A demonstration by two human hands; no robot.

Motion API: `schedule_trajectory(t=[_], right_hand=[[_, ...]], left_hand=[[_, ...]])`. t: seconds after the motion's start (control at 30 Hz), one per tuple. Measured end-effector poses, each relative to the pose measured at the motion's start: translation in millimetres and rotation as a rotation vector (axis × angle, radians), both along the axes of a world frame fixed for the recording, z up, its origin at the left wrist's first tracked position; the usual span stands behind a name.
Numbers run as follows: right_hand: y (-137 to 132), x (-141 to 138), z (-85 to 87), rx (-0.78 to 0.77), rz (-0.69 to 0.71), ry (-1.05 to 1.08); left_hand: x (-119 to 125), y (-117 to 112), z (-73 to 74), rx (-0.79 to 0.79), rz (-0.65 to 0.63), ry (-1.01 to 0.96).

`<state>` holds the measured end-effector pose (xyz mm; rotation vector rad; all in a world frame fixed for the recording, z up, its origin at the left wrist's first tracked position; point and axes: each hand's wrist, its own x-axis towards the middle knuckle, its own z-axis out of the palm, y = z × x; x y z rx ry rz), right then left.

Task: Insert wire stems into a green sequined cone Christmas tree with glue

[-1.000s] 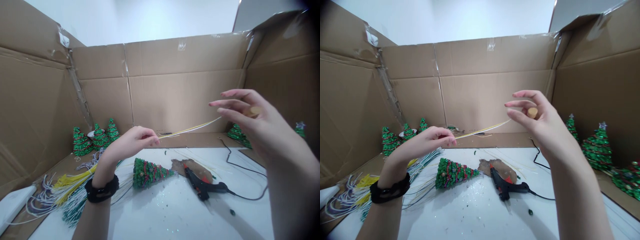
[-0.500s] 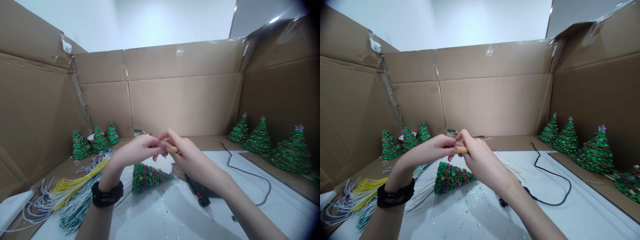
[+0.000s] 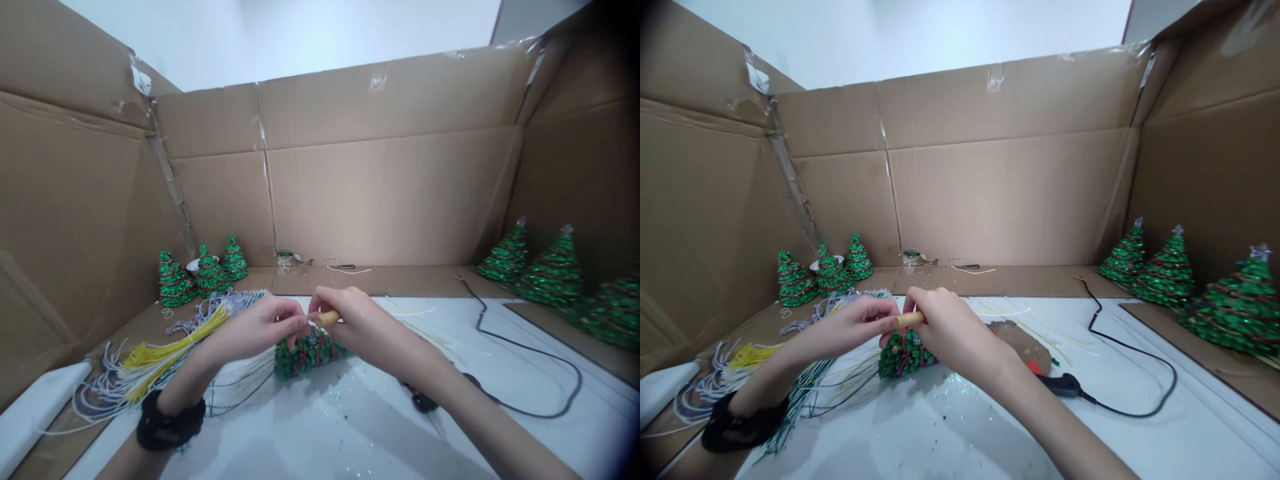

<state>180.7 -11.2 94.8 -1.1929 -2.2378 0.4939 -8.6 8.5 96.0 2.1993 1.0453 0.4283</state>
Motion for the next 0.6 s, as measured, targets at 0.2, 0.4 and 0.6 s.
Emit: schedule_trajectory(t=[0.2,0.4,0.6], right_hand=[[16,-15,-22.3,-0.073,-0.038,-0.076],[30,-20,-39.4,-0.125,-0.046,-0.14],[26,-30,-42.9,-0.101,-0.071,-0.228]], left_hand=[[-26,3,-35.0,-0.014,0.16,0.02],[-50,21,-61.4,-0.202,0.165,0.007],[-43,28,-75.2,-0.371,0.168,-0.175]])
